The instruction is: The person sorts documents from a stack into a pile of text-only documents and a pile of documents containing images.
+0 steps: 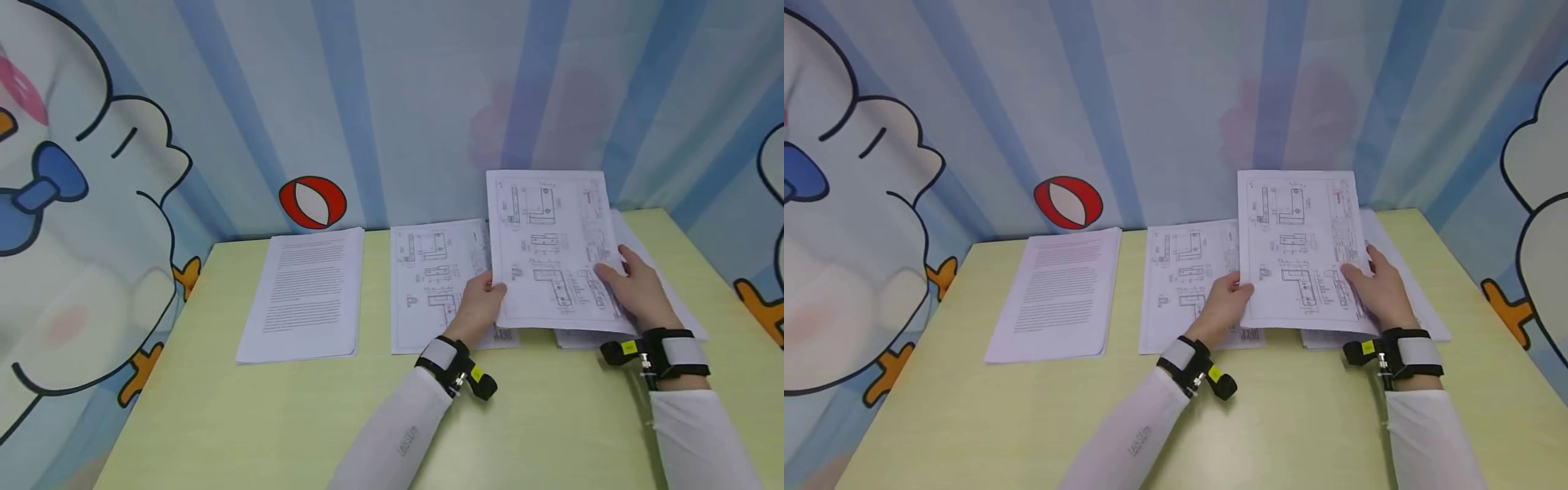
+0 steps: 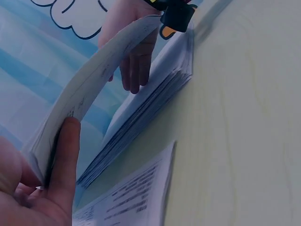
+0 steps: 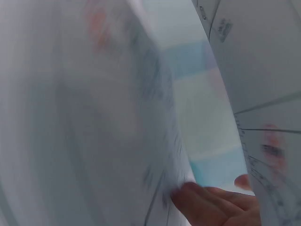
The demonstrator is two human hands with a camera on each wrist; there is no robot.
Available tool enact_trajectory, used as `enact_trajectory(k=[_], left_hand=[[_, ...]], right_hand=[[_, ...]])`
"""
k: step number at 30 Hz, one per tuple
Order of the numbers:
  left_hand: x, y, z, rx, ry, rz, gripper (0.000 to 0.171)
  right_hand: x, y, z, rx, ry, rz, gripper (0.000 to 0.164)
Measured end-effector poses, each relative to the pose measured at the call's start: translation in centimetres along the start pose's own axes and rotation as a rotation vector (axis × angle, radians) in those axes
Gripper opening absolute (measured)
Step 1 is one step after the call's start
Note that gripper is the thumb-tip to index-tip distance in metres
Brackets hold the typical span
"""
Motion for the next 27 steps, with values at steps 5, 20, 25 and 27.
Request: enact_trajectory(k=[5, 20, 25, 27], left_hand=[[0.0, -3.0, 0.3, -0.017, 0.016, 0.019, 0.036], [0.5, -14.5, 1.8, -0.035, 0.08, -0.118, 0.036], [1.8, -16.3, 2.3, -0.03, 0.037, -0.224, 0.033], [2.2, -16.6, 2.3, -0.038, 0.028, -0.278, 0.036]], right_hand=[[2.6, 1.6, 0.1, 0.005, -0.026, -0.212, 0.073], [10.4, 7.1, 0.0, -0.089, -0.09, -0.319, 0.058], [10.2, 9.2, -0.9, -0.054, -0.084, -0.249, 0.057], [10.0, 9.9, -1.3, -0.037, -0.097, -0.223, 0.056]])
Point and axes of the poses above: each hand's wrist, its own z-axis away from the middle knuckle, its own y-axis out of the palm, x = y × z, the point moved 7 cm from there along -z, towards the middle knuckle, and after that the axes turned 14 degrees about -y, right-handed, at the moved point
